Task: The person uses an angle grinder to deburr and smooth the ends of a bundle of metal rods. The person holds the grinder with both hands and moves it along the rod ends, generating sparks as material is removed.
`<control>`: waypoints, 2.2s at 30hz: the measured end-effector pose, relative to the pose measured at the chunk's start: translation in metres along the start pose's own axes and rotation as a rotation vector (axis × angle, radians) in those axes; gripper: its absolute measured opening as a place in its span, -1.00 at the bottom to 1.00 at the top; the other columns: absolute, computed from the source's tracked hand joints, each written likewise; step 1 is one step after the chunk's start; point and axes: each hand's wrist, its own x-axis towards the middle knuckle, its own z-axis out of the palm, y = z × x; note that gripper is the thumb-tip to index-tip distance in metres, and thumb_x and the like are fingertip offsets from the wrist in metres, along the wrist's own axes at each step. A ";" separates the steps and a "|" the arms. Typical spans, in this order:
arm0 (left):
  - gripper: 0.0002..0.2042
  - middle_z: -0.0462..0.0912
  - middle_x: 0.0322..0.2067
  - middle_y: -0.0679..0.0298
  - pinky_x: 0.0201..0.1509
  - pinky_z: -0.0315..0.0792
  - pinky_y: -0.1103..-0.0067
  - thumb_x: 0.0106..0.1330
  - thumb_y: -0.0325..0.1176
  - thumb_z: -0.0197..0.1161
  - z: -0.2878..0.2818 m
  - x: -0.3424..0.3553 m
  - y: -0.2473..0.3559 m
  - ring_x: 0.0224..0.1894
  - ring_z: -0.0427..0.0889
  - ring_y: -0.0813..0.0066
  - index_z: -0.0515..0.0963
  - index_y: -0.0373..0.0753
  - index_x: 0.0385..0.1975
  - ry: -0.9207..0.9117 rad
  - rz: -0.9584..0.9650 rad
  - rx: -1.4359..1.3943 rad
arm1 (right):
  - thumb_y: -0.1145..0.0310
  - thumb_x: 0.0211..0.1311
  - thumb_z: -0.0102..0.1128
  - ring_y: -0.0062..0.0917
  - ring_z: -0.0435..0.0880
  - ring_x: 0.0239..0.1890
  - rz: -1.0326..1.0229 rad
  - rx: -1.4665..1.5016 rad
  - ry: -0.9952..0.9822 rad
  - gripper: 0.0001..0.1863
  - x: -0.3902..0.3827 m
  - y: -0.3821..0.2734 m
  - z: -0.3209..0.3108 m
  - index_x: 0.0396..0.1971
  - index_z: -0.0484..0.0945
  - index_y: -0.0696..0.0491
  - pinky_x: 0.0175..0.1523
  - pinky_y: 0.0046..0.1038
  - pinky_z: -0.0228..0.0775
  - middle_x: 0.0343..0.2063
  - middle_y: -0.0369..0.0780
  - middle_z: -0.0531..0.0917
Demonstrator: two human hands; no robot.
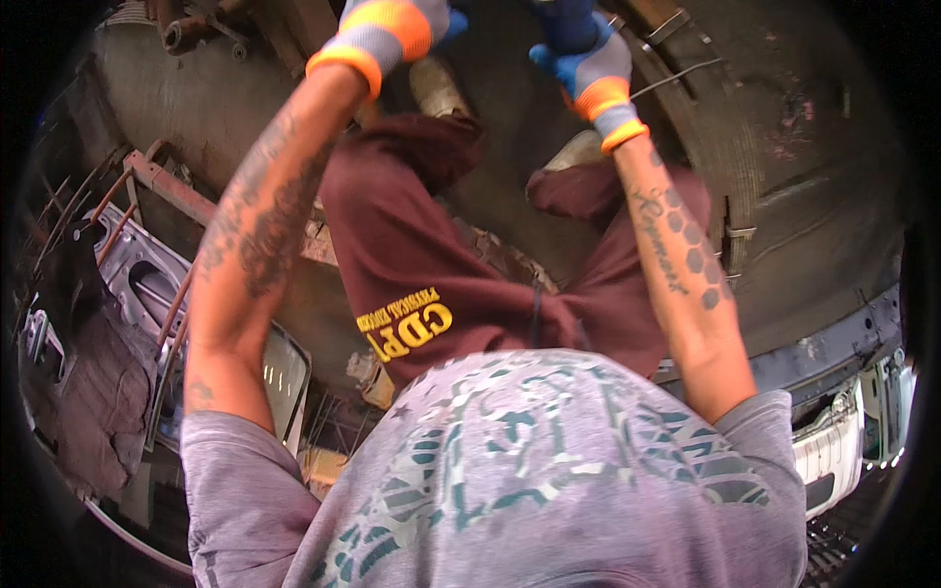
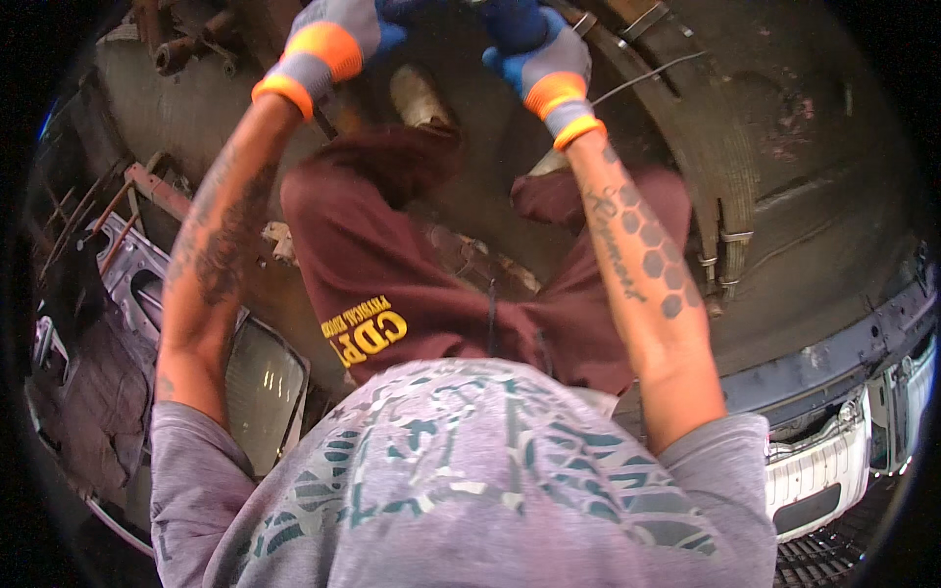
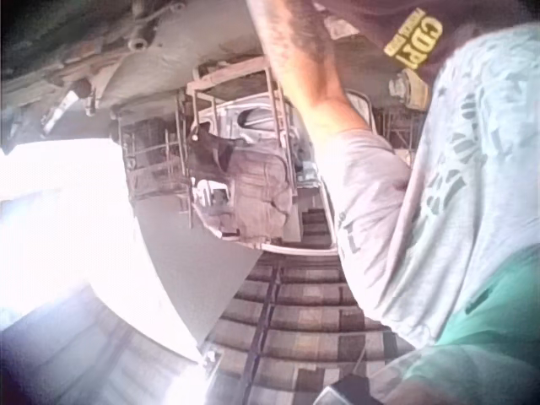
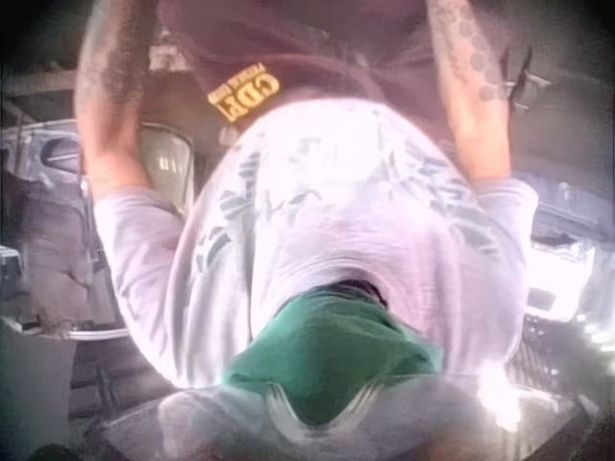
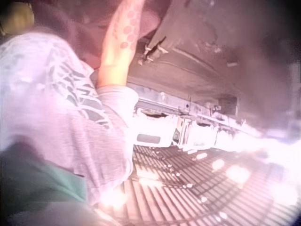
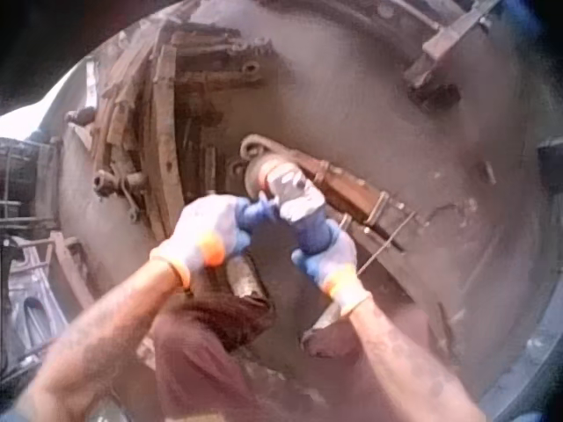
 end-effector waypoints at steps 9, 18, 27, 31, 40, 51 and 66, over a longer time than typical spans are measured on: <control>-0.80 0.76 -0.24 -0.03 -0.08 0.57 0.08 0.26 -0.22 0.36 0.058 0.061 -0.043 -0.11 0.69 -0.23 0.70 -0.08 -0.17 0.020 0.163 0.157 | 0.13 -0.15 0.68 -0.13 0.83 -0.02 0.022 0.176 0.217 -0.40 0.002 0.024 0.065 0.01 0.73 -0.13 0.12 -0.18 0.66 -0.13 -0.10 0.84; -0.82 0.79 -0.31 0.05 -0.08 0.62 0.12 0.21 -0.32 0.44 0.063 0.066 -0.008 -0.17 0.77 -0.11 0.68 -0.06 -0.20 -0.132 0.150 0.400 | 0.23 -0.11 0.62 -0.16 0.85 -0.04 0.392 0.403 0.181 -0.40 -0.023 0.034 0.102 0.06 0.69 -0.09 0.10 -0.17 0.67 -0.16 -0.09 0.85; -0.89 0.80 -0.34 0.08 -0.17 0.66 0.13 0.37 -0.24 0.35 0.097 0.051 0.033 -0.23 0.80 -0.06 0.70 -0.06 -0.21 -0.173 0.155 0.574 | 0.20 -0.14 0.65 -0.27 0.83 -0.20 0.325 0.781 0.208 -0.47 -0.049 0.096 0.134 -0.12 0.66 0.01 0.00 -0.23 0.68 -0.22 -0.17 0.83; -0.86 0.81 -0.29 0.07 -0.10 0.66 0.13 0.40 -0.23 0.31 0.093 0.057 0.053 -0.18 0.80 -0.06 0.73 -0.06 -0.17 -0.155 0.157 0.578 | 0.24 -0.15 0.64 -0.32 0.82 -0.23 0.272 0.623 0.258 -0.49 -0.044 0.087 0.099 -0.12 0.68 0.01 -0.03 -0.28 0.67 -0.27 -0.19 0.83; -0.83 0.81 -0.26 0.03 -0.06 0.63 0.12 0.28 -0.27 0.37 0.095 0.052 0.064 -0.14 0.78 -0.09 0.73 -0.05 -0.17 -0.240 0.088 0.508 | 0.31 -0.14 0.62 -0.42 0.79 -0.24 0.353 0.611 0.189 -0.48 -0.057 0.089 0.084 -0.08 0.66 0.00 -0.03 -0.28 0.67 -0.28 -0.23 0.82; -0.84 0.79 -0.32 0.02 -0.09 0.62 0.13 0.25 -0.31 0.40 0.102 0.059 0.079 -0.19 0.77 -0.12 0.69 -0.07 -0.20 -0.214 0.121 0.495 | 0.24 -0.01 0.54 -0.12 0.85 -0.12 0.319 0.591 0.221 -0.52 -0.055 0.094 0.063 -0.02 0.68 -0.04 0.05 -0.18 0.67 -0.21 -0.09 0.84; -0.81 0.80 -0.28 0.05 -0.06 0.62 0.18 0.18 -0.34 0.45 0.098 0.059 0.072 -0.15 0.78 -0.08 0.72 -0.07 -0.21 -0.291 0.054 0.385 | 0.24 -0.16 0.63 -0.14 0.85 -0.14 0.389 0.372 0.120 -0.46 -0.054 0.088 0.038 -0.07 0.68 -0.02 0.03 -0.17 0.68 -0.23 -0.09 0.84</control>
